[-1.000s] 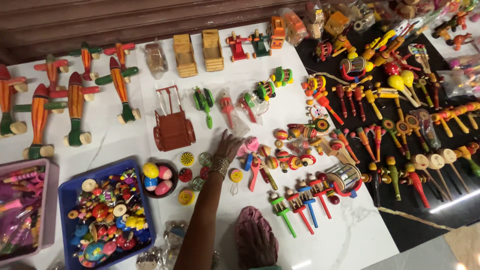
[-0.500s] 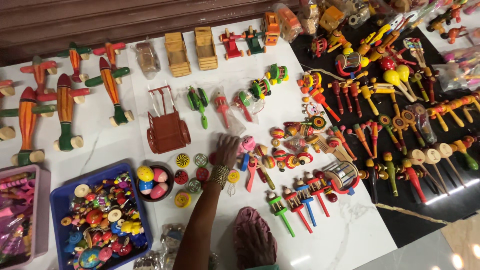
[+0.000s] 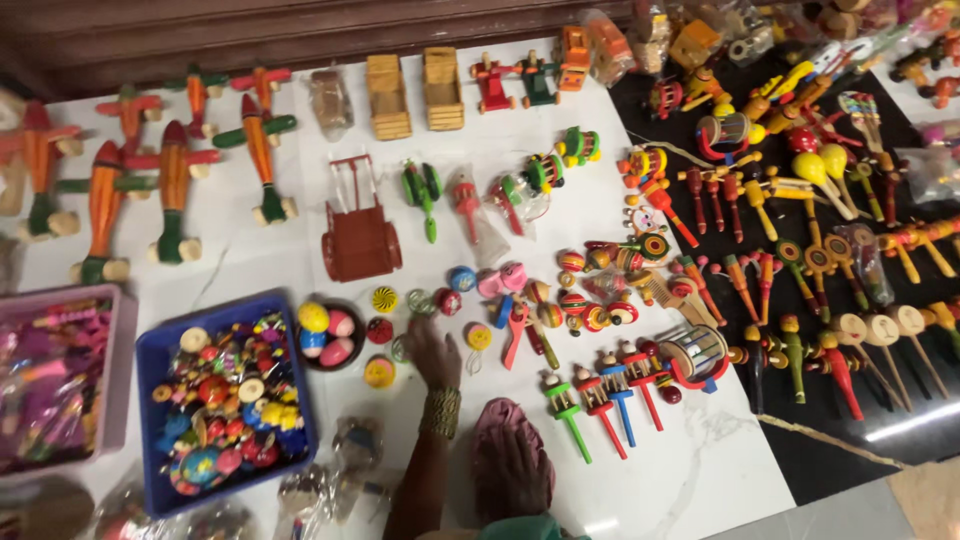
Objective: The person arranges wooden toys on a table, picking up and placing items such as spinning tops, maracas, and toy drums. They use a cloth to wipe some toys and reposition them in neat rows.
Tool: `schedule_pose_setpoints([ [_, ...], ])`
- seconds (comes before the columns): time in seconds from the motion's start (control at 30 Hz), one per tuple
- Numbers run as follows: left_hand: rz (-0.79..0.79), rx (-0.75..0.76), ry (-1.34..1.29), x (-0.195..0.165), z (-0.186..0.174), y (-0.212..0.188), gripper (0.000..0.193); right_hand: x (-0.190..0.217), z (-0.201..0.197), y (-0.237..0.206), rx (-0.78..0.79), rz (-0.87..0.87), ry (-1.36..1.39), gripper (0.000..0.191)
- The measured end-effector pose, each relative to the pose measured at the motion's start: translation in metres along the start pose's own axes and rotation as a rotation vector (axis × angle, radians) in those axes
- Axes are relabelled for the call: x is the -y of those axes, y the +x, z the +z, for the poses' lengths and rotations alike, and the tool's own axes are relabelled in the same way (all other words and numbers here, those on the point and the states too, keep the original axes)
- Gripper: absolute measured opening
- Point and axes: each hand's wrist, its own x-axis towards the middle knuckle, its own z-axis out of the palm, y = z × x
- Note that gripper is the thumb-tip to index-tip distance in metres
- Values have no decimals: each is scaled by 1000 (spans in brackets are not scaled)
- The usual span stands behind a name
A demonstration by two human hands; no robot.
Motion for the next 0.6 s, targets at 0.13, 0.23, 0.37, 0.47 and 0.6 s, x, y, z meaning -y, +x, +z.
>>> schedule_pose_setpoints([
  [0.13, -158, 131, 188, 32, -33, -25, 77, 5, -20, 4, 31, -198, -12, 66],
  [0.23, -40, 228, 210, 35, -42, -20, 87, 2, -17, 18, -50, -246, -18, 68],
  [0.37, 81, 373, 165, 30, -44, -16, 86, -14, -7, 46, 243, 33, 188, 58],
  [0.47, 159, 427, 222, 33, -46, -22, 64, -18, -12, 64, 222, 75, 224, 51],
  [0.6, 220, 351, 225, 42, -53, -27, 42, -7, -28, 77, 170, -24, 160, 57],
])
